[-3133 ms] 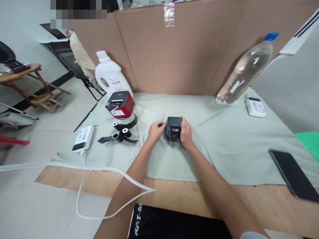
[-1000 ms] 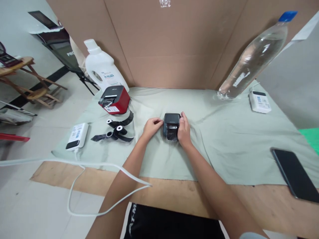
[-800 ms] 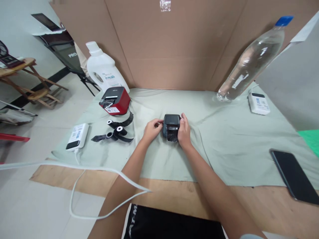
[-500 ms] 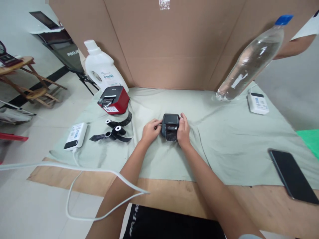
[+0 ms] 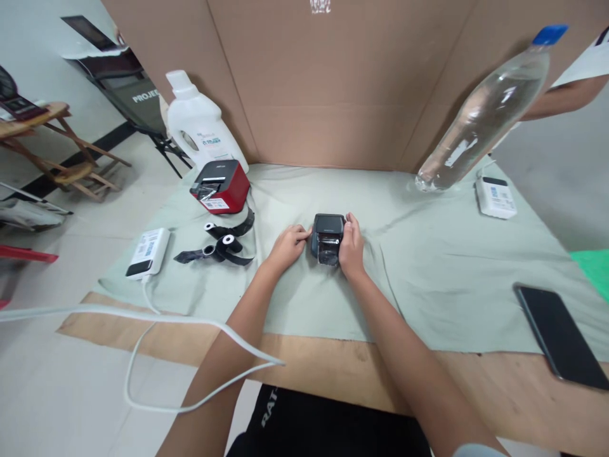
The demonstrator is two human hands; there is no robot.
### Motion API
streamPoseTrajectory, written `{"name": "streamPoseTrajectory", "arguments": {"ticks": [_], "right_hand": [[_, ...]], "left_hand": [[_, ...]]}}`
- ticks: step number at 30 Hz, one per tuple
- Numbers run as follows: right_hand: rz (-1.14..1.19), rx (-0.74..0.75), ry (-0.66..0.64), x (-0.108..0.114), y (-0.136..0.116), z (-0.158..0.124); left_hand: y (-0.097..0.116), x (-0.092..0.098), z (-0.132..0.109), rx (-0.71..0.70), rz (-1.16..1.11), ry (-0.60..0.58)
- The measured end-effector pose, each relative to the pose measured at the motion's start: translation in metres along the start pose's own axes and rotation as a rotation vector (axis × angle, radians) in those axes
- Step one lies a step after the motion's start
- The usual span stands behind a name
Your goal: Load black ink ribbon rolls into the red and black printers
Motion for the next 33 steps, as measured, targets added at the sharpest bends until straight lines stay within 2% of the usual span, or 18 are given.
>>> {"name": "streamPoseTrajectory", "arguments": {"ticks": [9,21,24,28,33], "right_hand": [[-0.042,-0.014,-0.087,-0.006,0.003,-0.001],[-0.082,0.037,-0.203,-0.010,0.015,0.006],[-0.066,0.036,-0.199,-0.010,0.015,0.006],[-0.048,0.024,-0.187,-0.010,0.013,0.004],[-0.062,0.032,-0.171,-0.010,0.011,0.003]], "left_hand": [[0.001,0.000,0.001,-0.016,0.068,-0.008],[0.000,-0.002,0.000,0.014,0.112,0.004],[-0.006,-0.004,0.001,0.022,0.034,0.030],[-0.017,-0.007,0.003,0.046,-0.214,0.062],[-0.021,-0.006,0.007,0.161,-0.472,0.064]]}}
Point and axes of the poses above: each hand's wrist, its own z-axis towards the middle knuckle, its own x-axis out of the back of the hand, y = z × x, the point moved 5 cm from there along z, towards the middle knuckle, and after that the axes turned 7 degrees about -z, right-handed, at the moved point
